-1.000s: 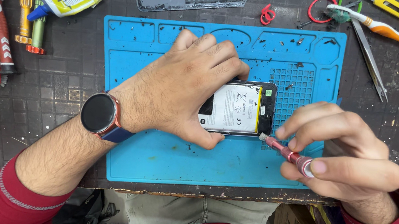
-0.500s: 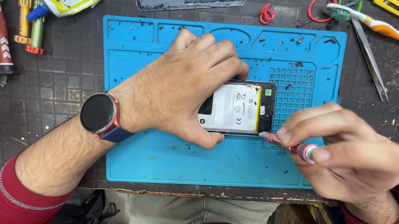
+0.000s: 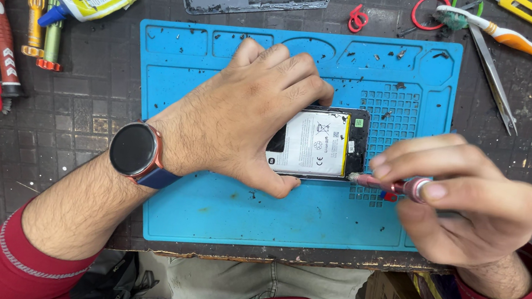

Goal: The person unwraps a smartphone from bubble wrap, removes the rubber bands, pries off the back cover by hand, and uses a screwdriver to unscrew screws from the phone's internal frame while working on a blue silicone mat. They then work around the exposed battery and camera area of the opened device.

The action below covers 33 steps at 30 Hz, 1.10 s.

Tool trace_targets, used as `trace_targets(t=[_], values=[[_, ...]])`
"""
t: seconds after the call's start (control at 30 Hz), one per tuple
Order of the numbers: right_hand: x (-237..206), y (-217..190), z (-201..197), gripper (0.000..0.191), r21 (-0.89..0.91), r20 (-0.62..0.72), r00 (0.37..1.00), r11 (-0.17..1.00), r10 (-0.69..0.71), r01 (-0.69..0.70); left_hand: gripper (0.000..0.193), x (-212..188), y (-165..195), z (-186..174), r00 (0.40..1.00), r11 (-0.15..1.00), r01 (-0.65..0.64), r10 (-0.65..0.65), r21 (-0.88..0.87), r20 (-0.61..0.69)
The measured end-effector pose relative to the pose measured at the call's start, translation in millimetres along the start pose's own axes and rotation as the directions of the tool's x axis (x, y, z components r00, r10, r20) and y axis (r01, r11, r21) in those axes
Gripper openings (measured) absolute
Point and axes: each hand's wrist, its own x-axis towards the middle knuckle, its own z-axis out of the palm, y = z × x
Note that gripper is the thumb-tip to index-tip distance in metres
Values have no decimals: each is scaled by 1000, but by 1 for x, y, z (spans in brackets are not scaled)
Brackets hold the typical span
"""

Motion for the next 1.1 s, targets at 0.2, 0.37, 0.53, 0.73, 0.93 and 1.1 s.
trace_targets(t=[0.2, 0.37, 0.53, 0.73, 0.93, 1.1], values=[[0, -6, 4, 32, 9, 8, 1000, 1000, 17, -17, 82, 0, 0, -1, 1000, 1000, 1, -1, -11, -5], [2, -6, 2, 29, 23, 24, 1000, 1000, 19, -19, 81, 0, 0, -1, 1000, 1000, 2, -2, -3, 0], [4, -6, 1, 34, 101, 28, 998, 993, 51, -54, 83, 0, 0, -1, 1000, 1000, -3, 3, 4, 0], [5, -6, 4, 36, 140, 25, 1000, 990, 6, -9, 83, 0, -1, -1, 1000, 1000, 4, -4, -7, -1], [0, -5, 2, 40, 71, -9, 993, 991, 117, -117, 82, 0, -1, -1, 1000, 1000, 8, -8, 9, 8], [-3, -8, 3, 41, 51, -75, 981, 983, 178, -174, 81, -1, 0, 0, 1000, 1000, 20, -20, -2, 14]])
